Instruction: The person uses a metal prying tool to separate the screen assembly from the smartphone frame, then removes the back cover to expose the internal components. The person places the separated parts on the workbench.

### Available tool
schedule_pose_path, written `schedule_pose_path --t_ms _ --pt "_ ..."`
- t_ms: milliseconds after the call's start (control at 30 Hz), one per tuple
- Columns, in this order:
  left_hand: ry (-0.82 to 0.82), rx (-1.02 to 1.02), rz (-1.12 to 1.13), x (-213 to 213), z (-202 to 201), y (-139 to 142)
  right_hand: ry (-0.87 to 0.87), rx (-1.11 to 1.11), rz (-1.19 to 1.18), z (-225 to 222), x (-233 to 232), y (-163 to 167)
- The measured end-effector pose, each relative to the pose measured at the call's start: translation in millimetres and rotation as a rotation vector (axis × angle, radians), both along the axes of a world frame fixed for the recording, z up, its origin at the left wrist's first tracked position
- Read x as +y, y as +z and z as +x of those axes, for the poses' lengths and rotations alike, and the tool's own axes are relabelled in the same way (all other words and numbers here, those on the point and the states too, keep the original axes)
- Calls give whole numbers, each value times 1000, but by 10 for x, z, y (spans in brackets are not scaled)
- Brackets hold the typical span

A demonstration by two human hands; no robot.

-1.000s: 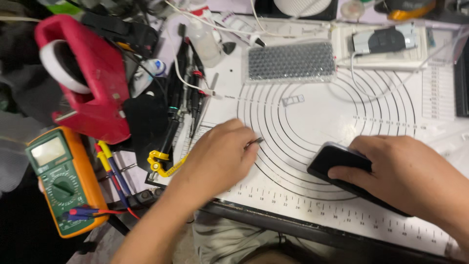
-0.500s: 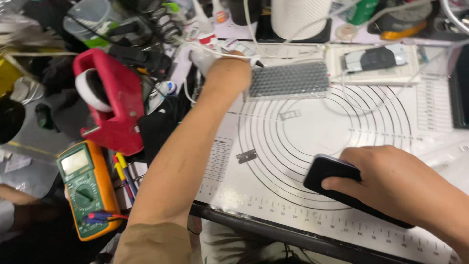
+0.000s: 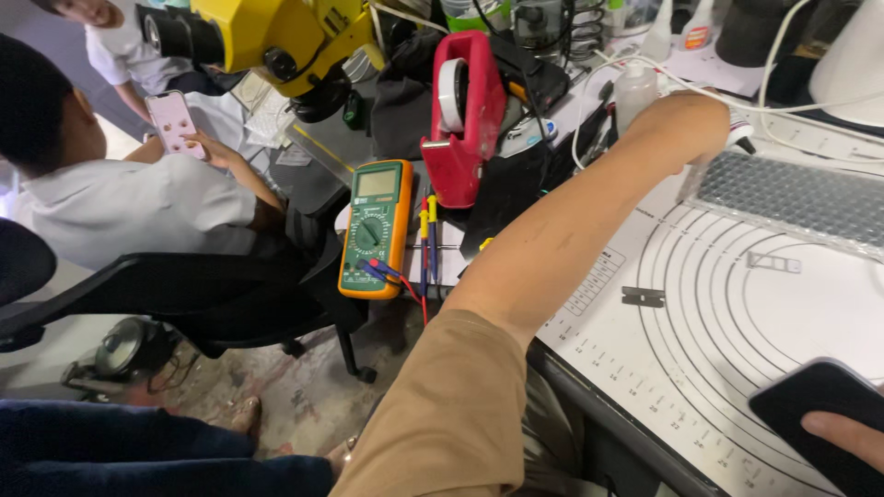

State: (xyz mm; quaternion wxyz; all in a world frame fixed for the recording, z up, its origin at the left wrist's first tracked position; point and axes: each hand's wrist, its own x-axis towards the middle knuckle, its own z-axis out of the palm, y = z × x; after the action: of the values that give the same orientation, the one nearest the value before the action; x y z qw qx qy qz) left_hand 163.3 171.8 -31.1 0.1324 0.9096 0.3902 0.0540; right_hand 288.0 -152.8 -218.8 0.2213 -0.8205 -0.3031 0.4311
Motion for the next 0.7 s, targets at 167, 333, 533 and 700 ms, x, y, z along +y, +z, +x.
schedule_pose_path --t_ms 167,333,533,700 --pt "-16 -40 34 -41 -59 90 1 15 -16 51 -64 -22" --pt "-67 -93 61 -310 -341 95 106 -163 -65 -343 93 711" --pt "-335 -295 -185 -890 -1168 189 521 -741 -498 -847 -158 2181" --pt "-465 -589 -713 -1556 -1285 146 458 -575 -322 -838 -172 2723"
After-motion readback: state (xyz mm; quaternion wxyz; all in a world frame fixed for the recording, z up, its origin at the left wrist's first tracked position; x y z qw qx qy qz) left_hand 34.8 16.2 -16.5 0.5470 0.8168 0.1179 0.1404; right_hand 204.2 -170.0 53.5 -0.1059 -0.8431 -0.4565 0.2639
